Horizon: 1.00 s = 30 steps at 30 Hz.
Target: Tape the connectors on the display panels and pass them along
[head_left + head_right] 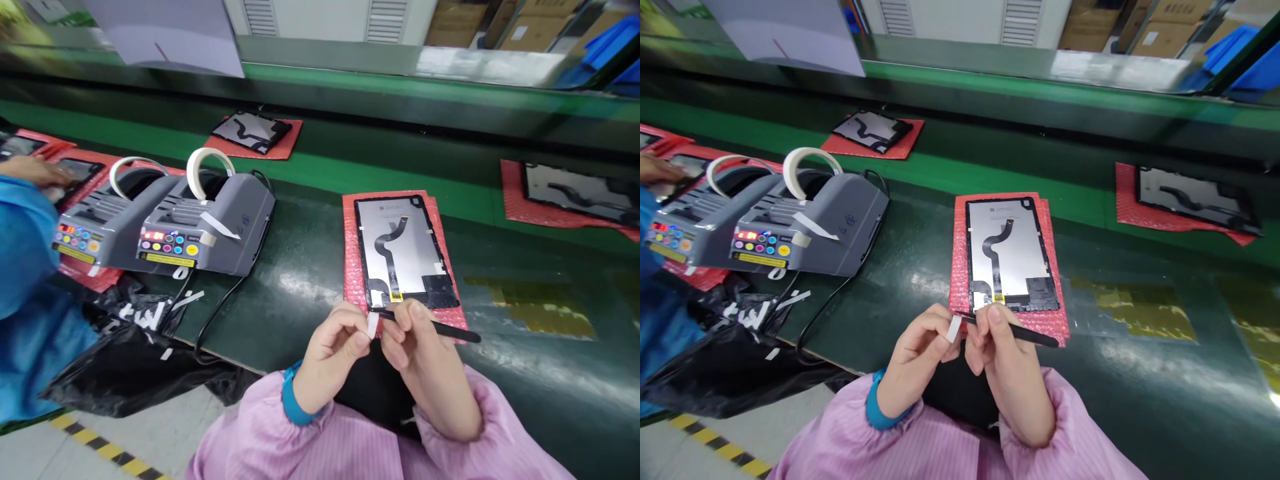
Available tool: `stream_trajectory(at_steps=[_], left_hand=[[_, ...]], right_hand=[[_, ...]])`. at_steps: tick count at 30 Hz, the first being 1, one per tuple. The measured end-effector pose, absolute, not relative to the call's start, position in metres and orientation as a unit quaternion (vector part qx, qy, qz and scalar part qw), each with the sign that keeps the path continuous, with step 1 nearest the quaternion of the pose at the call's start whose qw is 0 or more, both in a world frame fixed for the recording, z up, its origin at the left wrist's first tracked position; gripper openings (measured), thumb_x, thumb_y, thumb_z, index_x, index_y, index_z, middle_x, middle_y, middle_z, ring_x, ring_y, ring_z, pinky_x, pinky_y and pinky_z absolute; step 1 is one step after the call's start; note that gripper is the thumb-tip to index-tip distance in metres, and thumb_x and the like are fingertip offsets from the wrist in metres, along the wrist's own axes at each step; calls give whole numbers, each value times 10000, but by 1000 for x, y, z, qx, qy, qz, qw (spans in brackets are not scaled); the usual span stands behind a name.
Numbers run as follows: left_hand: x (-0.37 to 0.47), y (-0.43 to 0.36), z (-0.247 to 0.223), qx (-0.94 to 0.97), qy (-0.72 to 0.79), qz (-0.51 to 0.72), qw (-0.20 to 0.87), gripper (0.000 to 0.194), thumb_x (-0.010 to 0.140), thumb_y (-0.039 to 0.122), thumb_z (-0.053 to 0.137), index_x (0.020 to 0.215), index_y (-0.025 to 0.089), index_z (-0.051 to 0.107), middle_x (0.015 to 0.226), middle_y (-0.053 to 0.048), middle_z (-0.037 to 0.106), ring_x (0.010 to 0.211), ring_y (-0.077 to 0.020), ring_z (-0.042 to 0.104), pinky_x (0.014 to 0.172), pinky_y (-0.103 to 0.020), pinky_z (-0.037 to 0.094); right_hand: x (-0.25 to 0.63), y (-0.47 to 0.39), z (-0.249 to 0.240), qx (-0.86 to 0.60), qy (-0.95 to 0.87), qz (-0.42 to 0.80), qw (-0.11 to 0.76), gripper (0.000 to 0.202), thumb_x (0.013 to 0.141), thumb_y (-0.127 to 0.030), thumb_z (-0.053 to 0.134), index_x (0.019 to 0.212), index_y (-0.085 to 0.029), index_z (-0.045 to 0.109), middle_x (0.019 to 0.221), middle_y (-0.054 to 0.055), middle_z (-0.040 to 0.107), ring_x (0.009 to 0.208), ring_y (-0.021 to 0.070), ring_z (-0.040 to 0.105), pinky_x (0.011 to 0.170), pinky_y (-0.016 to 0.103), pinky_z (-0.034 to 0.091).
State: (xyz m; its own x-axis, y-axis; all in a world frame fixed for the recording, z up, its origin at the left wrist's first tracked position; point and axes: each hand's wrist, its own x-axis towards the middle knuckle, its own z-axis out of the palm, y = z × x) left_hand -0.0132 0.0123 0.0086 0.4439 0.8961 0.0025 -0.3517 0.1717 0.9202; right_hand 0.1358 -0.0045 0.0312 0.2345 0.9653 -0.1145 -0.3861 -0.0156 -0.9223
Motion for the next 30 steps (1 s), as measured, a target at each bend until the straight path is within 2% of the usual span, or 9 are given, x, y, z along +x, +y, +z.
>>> stream_trajectory(at_steps=[3,5,7,9,10,13,18,24,30], left_hand=[[-15,12,2,565,223,449,655,275,1000,448,659,826,236,681,847,-31,522,713,-149,531,673,-312,487],[-16,15,0,570,219,454,649,220,1025,408,626,883,251,685,870,-30,529,723,-147,532,679,-306,482],[-14,18,1,550,263,456,648,156,1033,376,619,953,261,687,909,-30,538,735,-144,524,675,-293,469],[-10,21,2,546,295,441,649,148,1022,391,640,996,258,699,943,-38,552,773,-155,532,697,-294,475],[-8,22,2,552,300,429,649,160,1013,405,652,1015,256,711,954,-44,558,802,-164,542,721,-300,485],[-3,24,0,566,288,394,664,207,1012,422,653,1113,266,744,952,-46,561,844,-175,562,776,-313,498],[-4,38,-4,529,297,378,699,355,1072,379,545,1408,279,606,936,-19,547,699,-117,514,671,-273,463],[-15,81,7,755,305,328,479,269,1054,136,460,1173,223,685,1055,-54,654,971,-173,625,884,-322,495],[-10,110,1,899,256,229,272,330,1032,111,440,1255,202,665,1270,-98,714,1180,-275,555,976,-435,468]], right_hand=[[156,3,34,-474,-251,509,673,537,915,-610,707,705,-247,370,596,-102,330,383,54,221,339,157,276],[171,1,40,-473,-249,487,691,506,943,-589,689,720,-246,390,564,-109,343,361,49,214,332,145,272],[179,-7,46,-487,-318,451,677,417,1007,-568,609,762,-250,495,568,-74,521,389,66,431,413,160,422],[179,-15,52,-520,-433,406,614,347,955,-520,717,787,-249,578,753,2,749,631,138,711,600,235,584],[178,-17,55,-536,-479,391,575,344,895,-475,802,768,-243,581,865,33,804,759,185,773,682,277,620],[178,-11,58,-564,-504,393,522,469,805,-357,896,682,-241,459,882,46,829,808,242,807,701,321,643],[208,36,60,-561,-438,398,579,539,787,-328,904,739,-261,371,803,13,794,778,217,786,714,325,633],[231,101,37,-532,-487,553,418,597,748,-455,912,832,-262,353,938,40,797,794,203,772,777,352,615],[225,125,15,-553,-468,544,423,644,693,-469,933,830,-264,338,869,14,775,744,177,753,565,244,501]])
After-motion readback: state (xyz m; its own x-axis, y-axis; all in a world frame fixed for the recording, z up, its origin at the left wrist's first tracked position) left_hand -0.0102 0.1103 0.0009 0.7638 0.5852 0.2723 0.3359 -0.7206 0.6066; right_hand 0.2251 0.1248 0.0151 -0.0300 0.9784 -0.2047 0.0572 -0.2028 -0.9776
